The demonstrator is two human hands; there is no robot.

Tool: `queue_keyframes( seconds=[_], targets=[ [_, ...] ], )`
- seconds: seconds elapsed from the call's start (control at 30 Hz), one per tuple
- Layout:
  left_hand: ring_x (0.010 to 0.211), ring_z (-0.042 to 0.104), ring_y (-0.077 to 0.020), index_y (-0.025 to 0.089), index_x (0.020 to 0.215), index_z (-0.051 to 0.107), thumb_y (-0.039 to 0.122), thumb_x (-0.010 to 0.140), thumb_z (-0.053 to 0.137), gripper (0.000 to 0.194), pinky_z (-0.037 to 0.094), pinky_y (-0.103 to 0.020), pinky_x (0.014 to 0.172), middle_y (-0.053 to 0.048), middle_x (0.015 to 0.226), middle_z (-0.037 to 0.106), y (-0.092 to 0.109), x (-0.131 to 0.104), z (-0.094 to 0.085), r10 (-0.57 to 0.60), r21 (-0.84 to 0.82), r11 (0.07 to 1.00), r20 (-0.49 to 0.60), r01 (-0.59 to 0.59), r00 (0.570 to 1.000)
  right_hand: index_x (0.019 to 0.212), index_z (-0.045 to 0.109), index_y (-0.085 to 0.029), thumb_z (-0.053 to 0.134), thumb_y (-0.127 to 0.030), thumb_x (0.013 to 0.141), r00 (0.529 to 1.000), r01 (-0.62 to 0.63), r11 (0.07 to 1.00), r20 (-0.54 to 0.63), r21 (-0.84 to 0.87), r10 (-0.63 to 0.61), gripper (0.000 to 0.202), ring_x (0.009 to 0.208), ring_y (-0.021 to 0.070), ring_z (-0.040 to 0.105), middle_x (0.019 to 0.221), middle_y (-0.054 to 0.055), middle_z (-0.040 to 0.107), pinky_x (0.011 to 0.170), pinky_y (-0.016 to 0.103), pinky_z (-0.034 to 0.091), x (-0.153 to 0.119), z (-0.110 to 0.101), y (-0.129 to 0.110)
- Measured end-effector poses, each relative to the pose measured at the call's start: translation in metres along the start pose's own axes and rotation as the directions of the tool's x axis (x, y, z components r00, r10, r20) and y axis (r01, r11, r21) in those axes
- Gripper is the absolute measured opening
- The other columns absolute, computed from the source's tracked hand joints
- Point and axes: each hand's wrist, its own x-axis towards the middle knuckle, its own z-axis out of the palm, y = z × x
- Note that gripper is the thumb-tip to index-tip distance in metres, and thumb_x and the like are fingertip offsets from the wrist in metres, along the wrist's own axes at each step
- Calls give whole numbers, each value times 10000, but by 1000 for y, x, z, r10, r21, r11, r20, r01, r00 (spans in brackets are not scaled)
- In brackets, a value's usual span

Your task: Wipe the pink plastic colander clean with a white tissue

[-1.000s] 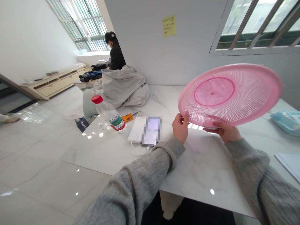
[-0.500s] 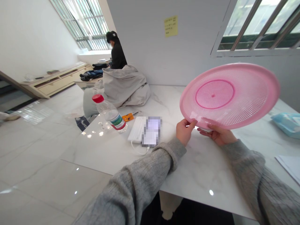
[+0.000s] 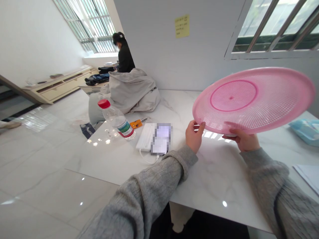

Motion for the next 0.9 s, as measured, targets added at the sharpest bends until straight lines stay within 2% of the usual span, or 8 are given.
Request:
queue_keyframes(
  seconds=[0.13,0.3,0.4,0.53,0.6,0.67,0.77,0.9],
  targets=[
    [804,626,-157,179,971,678,626,885,804,472,580,-312,732,-41,906,683,-4,5,-4,1,-3,1000,-40,-1,999,942,860,-247,922,-310,734,990,60,993,-119,-104,-72,226,914,247,776,1124,44,824,645,379,760,8,-10,4],
    [775,692,-192,117,912,751,527,781,923,463,635,-377,741,-97,857,756,-19,-1,0,-155,8,988,151,156,976,772,789,-230,934,-393,708,943,37,997,-329,-63,-56,227,866,307,806,878,63,805,698,490,766,17,-15,13],
    [804,746,-219,108,909,785,505,764,946,452,654,-415,797,-126,881,786,-21,-10,4,-204,4,977,284,211,937,884,825,-249,929,-370,733,969,-14,1000,-248,-10,11,219,977,330,817,987,68,832,758,484,755,13,-8,14],
    [842,778,-228,117,1024,797,529,730,976,536,659,-426,817,-140,966,806,-16,-20,9,-231,-86,952,429,295,873,1018,846,-300,920,-420,766,993,-114,991,4,63,114,288,956,314,808,1062,42,843,726,469,727,-1,7,11],
    [834,776,-222,126,1062,799,566,738,967,571,654,-424,819,-143,988,811,-13,-22,10,-239,-83,945,481,315,844,1087,847,-321,868,-470,828,964,-207,976,184,68,191,300,841,279,788,1007,33,839,690,457,698,-8,11,9],
    [816,768,-215,128,1057,800,601,765,940,573,649,-421,822,-140,969,812,-12,-22,10,-248,-69,943,504,324,827,1150,838,-338,819,-505,872,925,-268,963,291,38,246,325,763,261,759,956,25,832,680,460,669,-13,14,6],
    [802,757,-206,121,1020,796,581,832,888,505,646,-424,847,-131,918,804,-15,-20,10,-253,-48,949,469,311,846,1228,814,-360,799,-506,874,926,-265,964,284,25,248,383,868,287,781,1033,24,842,796,503,667,-14,14,2],
    [900,779,-238,119,1022,778,408,895,840,322,661,-462,905,-143,997,807,-18,-16,11,-245,-65,959,291,275,925,1144,815,-372,808,-418,815,982,-142,984,142,106,127,332,1136,297,767,1286,9,811,1034,533,635,-4,7,-7]
  ],
)
